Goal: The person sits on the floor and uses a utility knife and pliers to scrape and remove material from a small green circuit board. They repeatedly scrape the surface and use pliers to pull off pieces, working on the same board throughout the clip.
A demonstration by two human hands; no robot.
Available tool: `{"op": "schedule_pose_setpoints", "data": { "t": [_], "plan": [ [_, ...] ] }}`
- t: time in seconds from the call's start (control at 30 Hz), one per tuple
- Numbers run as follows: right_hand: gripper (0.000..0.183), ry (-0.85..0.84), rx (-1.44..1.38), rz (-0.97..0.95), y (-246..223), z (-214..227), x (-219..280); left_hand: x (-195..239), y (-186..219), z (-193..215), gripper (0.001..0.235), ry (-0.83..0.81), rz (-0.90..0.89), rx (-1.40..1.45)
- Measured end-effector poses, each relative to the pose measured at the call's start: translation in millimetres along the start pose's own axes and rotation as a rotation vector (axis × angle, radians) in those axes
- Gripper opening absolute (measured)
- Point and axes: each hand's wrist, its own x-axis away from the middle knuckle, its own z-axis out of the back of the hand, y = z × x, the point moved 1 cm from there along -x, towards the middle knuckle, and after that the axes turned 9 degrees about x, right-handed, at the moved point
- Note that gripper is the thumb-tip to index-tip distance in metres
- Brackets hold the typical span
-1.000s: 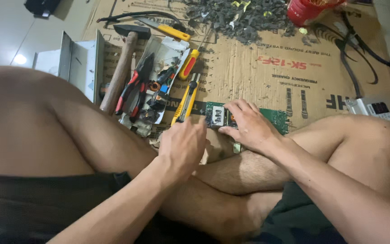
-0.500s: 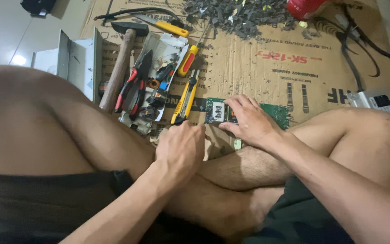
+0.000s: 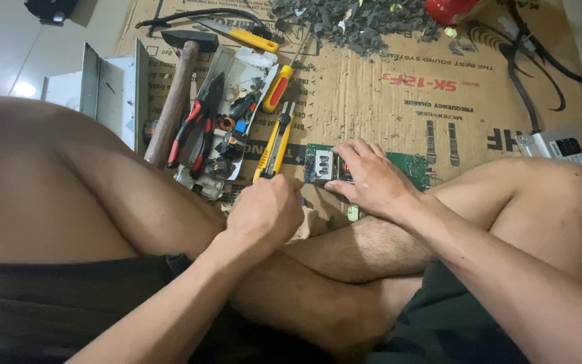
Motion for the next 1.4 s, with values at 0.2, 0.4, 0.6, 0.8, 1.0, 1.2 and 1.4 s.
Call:
{"op": "schedule_pose_setpoints", "data": {
  "t": [0.2, 0.4, 0.6, 0.8, 1.0, 1.2, 1.4],
  "plan": [
    [0.061, -0.013, -0.011, -0.016, -5, 6, 2, -4, 6, 2, 0.034, 0.053, -0.03, -0.054],
    [0.061, -0.017, 0.014, -0.012, -2, 3, 2, 6, 17, 10, 0.032, 0.078, -0.106, -0.073],
    [0.06, -0.06, -0.014, -0.051, -9, 10, 2, -4, 3, -10, 0.029, 0.047, -0.066, -0.118],
    [0.059, -0.044, -0.011, -0.055, -8, 10, 2, 13, 25, 4, 0.026, 0.076, -0.045, -0.187],
    [0.062, -0.008, 0.006, -0.022, -2, 1, 2, 10, 9, -1, 0.033, 0.081, 0.0, -0.17],
    [0.06, -0.003, 0.007, -0.036, -3, 3, 1, 15, 12, 3, 0.033, 0.093, -0.012, -0.123],
    [0.054, -0.1, -0.058, -0.072, -12, 20, 7, 5, 18, 7, 0.035, 0.005, 0.076, -0.061]
  ]
}}
